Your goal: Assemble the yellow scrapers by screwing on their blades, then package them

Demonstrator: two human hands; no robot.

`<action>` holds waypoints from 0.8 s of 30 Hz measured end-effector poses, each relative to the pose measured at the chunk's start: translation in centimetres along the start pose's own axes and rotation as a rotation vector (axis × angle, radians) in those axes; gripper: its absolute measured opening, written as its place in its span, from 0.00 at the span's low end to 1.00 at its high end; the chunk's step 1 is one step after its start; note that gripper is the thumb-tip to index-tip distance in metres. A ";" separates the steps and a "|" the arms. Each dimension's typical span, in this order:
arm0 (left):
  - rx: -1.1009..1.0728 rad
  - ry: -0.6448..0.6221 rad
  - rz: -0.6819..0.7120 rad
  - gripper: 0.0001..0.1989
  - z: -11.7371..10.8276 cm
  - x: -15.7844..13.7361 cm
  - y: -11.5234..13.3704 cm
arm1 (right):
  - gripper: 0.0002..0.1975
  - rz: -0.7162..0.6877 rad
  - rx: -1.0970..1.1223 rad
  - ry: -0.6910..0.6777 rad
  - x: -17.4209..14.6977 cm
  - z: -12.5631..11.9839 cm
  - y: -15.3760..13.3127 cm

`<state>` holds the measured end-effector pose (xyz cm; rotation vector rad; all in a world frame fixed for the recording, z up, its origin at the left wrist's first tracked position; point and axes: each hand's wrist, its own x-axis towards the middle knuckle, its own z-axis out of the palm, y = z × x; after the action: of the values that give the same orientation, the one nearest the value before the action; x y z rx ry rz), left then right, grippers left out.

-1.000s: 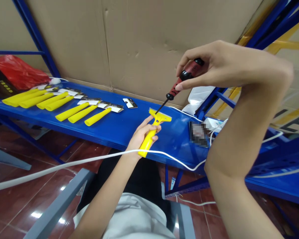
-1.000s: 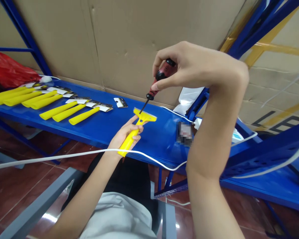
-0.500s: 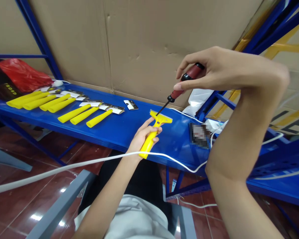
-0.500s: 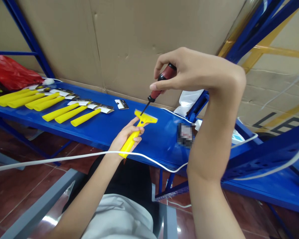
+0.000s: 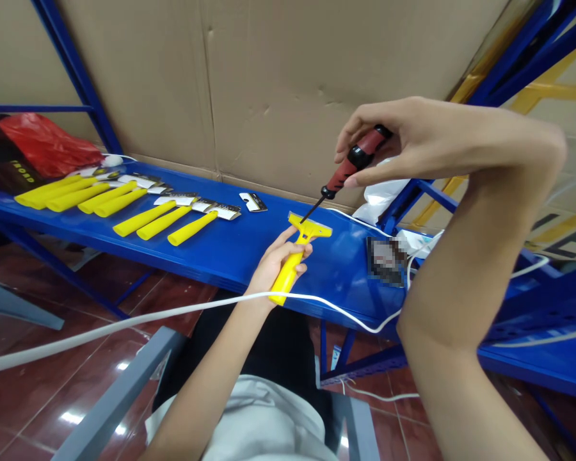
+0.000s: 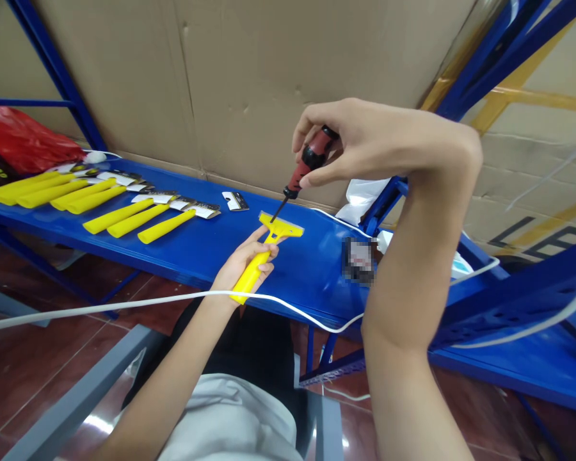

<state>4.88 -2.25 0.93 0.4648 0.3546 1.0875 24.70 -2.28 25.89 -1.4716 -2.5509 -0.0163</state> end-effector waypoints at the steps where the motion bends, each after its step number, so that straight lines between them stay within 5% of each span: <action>1: -0.002 -0.001 0.000 0.45 0.0 0.0 0.0 | 0.20 -0.015 0.024 -0.008 -0.1 0.0 0.0; 9: 0.006 0.009 -0.004 0.46 0.0 0.0 0.0 | 0.24 0.062 -0.103 0.056 0.2 0.1 0.2; 14: -0.010 0.008 -0.002 0.45 -0.1 0.1 0.0 | 0.22 -0.043 0.015 0.032 0.2 0.1 0.5; 20: -0.006 0.000 0.000 0.45 0.1 -0.1 0.0 | 0.27 0.087 -0.091 0.051 0.1 0.0 -0.1; 24: -0.013 0.009 -0.002 0.46 0.0 0.0 0.0 | 0.26 0.016 -0.034 0.002 0.1 0.0 0.2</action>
<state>4.86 -2.29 0.96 0.4485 0.3554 1.0898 24.85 -2.06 25.90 -1.5030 -2.5493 -0.0586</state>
